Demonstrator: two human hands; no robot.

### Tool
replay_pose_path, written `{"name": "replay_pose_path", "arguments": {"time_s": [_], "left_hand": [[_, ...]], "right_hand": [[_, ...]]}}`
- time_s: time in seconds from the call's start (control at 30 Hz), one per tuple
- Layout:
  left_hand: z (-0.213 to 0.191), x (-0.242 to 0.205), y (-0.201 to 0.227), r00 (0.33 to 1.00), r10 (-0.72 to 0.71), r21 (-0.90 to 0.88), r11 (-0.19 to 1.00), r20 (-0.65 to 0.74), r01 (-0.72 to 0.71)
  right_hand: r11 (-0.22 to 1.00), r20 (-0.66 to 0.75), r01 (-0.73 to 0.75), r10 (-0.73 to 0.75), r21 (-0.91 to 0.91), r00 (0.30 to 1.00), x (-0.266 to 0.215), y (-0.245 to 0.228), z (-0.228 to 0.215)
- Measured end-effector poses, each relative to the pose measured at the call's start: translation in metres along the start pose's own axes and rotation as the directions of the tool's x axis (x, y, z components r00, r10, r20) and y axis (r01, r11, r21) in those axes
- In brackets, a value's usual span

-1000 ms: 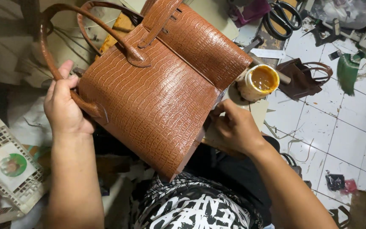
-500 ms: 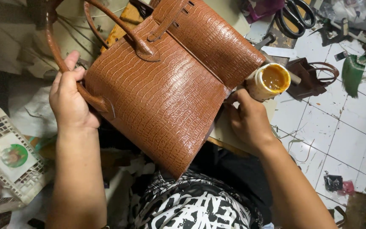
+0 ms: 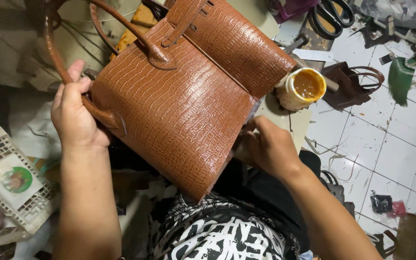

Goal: Applying glue to the edges and seams of a leather handbag for assembly.

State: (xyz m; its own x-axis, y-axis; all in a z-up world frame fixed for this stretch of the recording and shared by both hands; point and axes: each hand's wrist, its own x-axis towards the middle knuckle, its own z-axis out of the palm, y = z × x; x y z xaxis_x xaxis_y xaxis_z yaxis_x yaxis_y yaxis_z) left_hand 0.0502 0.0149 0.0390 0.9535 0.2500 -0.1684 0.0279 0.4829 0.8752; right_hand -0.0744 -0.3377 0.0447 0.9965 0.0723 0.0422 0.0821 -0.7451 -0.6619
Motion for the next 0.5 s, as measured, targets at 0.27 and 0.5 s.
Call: {"name": "replay_pose_path", "arguments": {"time_s": [0.27,0.5], "left_hand": [[-0.002,0.0,0.0,1.0,-0.004,0.015,1.0,-0.002,0.004],[0.001,-0.002,0.002,1.0,-0.003,0.013,1.0,-0.014,0.004]], "right_hand": [[0.971,-0.327,0.048,-0.126,-0.235,0.937,0.03,0.019,-0.009],[0.982,-0.225,0.097,-0.133,-0.165,0.965,0.021,0.022,-0.012]]}}
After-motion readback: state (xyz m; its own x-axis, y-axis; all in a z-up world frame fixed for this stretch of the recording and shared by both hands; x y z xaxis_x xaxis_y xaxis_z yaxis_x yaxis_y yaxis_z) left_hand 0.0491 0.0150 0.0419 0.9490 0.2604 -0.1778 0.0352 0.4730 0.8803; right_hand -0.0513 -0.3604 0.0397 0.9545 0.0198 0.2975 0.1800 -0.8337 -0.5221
